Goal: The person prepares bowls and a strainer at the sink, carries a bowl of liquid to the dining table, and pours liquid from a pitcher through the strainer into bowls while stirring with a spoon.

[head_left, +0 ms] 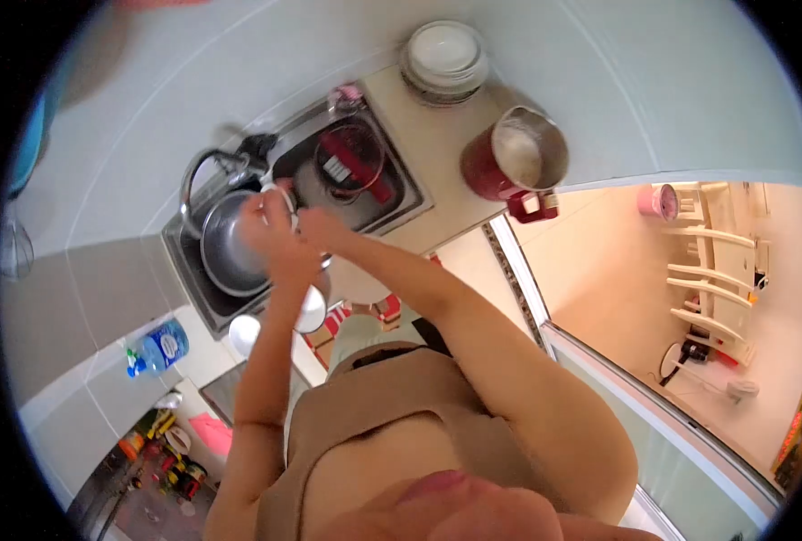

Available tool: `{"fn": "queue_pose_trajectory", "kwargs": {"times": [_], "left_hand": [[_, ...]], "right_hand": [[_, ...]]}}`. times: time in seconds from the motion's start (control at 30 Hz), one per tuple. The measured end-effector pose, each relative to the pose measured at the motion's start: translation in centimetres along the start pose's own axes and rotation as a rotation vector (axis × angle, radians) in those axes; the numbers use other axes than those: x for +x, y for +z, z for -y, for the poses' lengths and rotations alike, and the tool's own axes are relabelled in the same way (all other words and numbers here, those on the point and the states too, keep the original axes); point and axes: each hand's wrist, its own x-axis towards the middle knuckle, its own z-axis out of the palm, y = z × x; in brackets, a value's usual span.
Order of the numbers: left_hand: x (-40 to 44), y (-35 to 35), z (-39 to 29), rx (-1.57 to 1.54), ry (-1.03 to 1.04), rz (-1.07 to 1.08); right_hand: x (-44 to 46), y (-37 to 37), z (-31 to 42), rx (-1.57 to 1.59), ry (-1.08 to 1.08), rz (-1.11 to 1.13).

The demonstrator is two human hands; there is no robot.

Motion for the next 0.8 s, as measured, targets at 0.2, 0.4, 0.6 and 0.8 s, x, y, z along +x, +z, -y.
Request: {"fn": "queue_pose_trajectory", "kwargs": {"times": [0.2,0.4,0.6,0.8], "left_hand": [[0.8,13.1,-21.9,-1.136,-0.695,1.499],[-6.3,24.9,-27.2,-1.149,-0.776,1.241],[-5.9,22.8,-27.1,-1.104,-0.798,0.936],[-4.5,21.4,-22.6,-0.855,-0.67,0.793]], "right_hand": [[-2.8,0.4,-3.9,0.305,0.059,-0.151],[-6.2,-3.4,-3.4,0.373,0.103,-0.214],[-7.5,-4.1,-3.6,0.463,0.068,-0.199],[-8.0,-2.0,-4.1,0.449,0.147,-0.176]]}}
